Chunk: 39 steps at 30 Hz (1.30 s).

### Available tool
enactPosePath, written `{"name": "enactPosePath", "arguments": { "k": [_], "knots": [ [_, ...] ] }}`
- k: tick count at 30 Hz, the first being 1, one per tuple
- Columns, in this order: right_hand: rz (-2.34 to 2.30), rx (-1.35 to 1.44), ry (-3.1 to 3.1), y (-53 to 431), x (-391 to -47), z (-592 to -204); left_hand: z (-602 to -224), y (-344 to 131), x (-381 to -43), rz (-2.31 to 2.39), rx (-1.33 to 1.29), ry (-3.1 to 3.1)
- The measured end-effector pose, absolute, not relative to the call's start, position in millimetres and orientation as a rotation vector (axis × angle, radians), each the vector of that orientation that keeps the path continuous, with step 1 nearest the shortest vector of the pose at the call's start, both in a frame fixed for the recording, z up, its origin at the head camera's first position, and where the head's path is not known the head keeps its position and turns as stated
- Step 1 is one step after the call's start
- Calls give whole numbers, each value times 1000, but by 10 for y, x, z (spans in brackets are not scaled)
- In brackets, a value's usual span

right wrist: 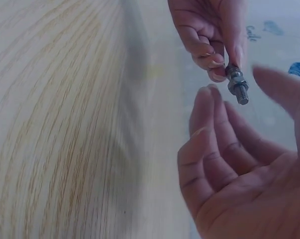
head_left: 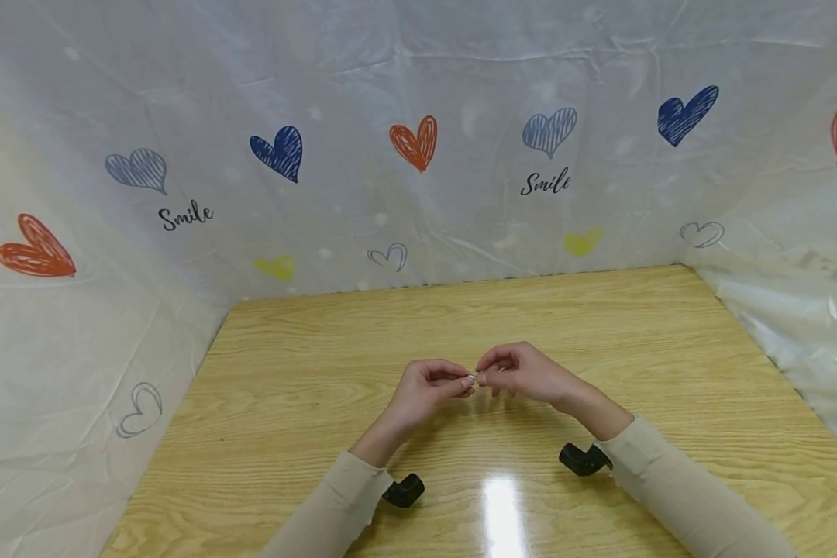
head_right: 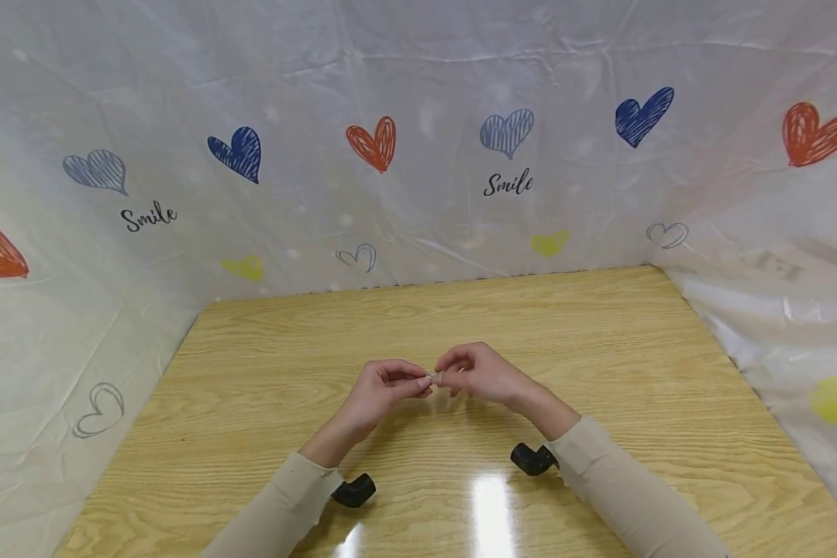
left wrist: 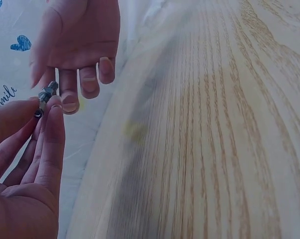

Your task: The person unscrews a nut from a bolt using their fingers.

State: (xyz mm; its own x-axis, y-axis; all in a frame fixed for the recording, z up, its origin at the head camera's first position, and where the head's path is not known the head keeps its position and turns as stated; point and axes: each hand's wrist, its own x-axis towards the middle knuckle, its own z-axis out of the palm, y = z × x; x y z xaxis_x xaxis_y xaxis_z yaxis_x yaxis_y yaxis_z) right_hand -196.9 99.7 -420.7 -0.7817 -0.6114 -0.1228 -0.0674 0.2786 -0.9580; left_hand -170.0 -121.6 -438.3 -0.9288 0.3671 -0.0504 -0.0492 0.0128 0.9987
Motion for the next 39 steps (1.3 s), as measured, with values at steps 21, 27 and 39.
{"name": "enactPosePath", "arguments": {
  "k": [21,27,39],
  "knots": [
    [-1522,-651,2039,1008,-1965,-4230,-4408,-1219,-1710,1974,334,2009],
    [-1563,-634,2026,988,-1923,-4139,-4407,-1212,-1716,1979,332,2015],
    [-1498,-575,2111,1003,-1968,-4219,-4411,-1208,-1719,1984,340,2011]
  ]
}}
